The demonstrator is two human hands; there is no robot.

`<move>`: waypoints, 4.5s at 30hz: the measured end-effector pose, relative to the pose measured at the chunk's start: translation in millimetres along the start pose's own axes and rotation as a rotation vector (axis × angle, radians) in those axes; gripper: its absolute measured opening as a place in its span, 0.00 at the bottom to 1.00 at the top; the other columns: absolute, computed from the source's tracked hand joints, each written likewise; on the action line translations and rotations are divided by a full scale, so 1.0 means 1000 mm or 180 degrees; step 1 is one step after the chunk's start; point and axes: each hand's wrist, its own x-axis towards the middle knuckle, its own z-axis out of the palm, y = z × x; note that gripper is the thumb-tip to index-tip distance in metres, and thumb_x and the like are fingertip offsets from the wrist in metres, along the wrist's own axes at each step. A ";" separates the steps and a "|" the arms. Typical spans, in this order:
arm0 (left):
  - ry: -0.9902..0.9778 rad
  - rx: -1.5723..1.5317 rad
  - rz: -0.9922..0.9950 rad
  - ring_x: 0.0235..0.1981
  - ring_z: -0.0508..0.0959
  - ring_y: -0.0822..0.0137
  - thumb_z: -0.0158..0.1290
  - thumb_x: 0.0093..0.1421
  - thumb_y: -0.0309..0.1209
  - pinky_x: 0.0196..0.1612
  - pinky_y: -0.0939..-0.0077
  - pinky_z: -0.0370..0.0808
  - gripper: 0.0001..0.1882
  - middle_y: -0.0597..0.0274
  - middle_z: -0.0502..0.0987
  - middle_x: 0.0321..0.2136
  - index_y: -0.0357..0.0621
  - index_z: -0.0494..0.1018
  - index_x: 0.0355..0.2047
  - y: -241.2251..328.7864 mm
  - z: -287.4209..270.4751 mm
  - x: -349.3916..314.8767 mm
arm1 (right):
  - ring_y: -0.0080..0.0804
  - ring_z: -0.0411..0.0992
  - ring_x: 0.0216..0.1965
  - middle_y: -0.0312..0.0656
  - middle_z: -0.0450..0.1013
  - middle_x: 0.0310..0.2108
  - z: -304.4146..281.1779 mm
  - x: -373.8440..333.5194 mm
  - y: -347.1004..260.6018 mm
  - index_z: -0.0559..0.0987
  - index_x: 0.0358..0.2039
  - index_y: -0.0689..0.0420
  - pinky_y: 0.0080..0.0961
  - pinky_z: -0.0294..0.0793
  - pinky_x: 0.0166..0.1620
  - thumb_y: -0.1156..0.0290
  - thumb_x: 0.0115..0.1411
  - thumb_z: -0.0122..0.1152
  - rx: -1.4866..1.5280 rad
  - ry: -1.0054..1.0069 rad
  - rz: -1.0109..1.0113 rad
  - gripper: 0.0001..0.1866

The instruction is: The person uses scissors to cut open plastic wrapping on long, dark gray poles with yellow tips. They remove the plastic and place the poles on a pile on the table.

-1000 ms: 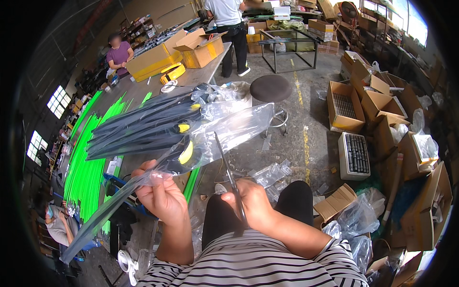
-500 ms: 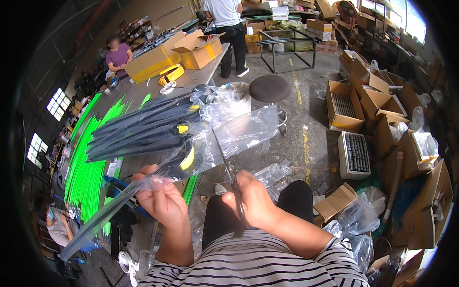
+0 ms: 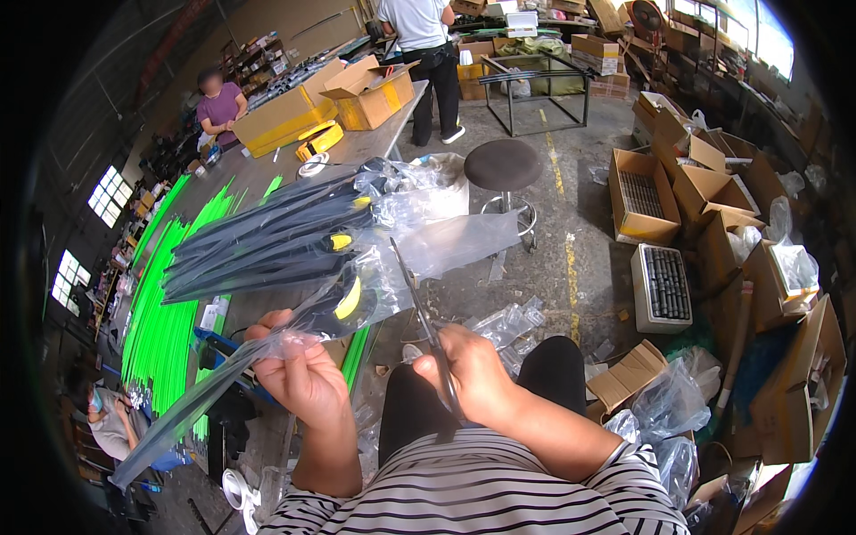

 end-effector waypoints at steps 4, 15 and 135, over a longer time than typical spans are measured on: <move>-0.0003 -0.0026 -0.0051 0.27 0.67 0.76 0.44 0.51 0.20 0.31 0.87 0.66 0.09 0.57 0.64 0.35 0.33 0.61 0.35 0.001 0.000 0.000 | 0.46 0.61 0.18 0.49 0.60 0.15 -0.002 0.001 0.003 0.65 0.17 0.64 0.34 0.61 0.23 0.51 0.55 0.47 -0.0105 0.0012 -0.0076 0.25; -0.0067 0.0055 -0.0078 0.25 0.66 0.78 0.43 0.51 0.20 0.28 0.90 0.65 0.09 0.57 0.64 0.35 0.34 0.62 0.34 0.003 -0.004 0.000 | 0.31 0.61 0.15 0.41 0.60 0.12 0.004 0.002 0.015 0.65 0.17 0.62 0.25 0.58 0.20 0.50 0.56 0.43 0.0022 0.0411 -0.0092 0.25; 0.0643 -0.1274 -0.2987 0.37 0.72 0.65 0.50 0.52 0.23 0.47 0.64 0.68 0.03 0.63 0.73 0.31 0.43 0.69 0.28 -0.144 -0.087 0.124 | 0.18 0.49 0.12 0.26 0.48 0.10 0.016 -0.149 0.283 0.57 0.13 0.46 0.15 0.50 0.15 0.47 0.47 0.56 0.3799 0.1015 0.3829 0.23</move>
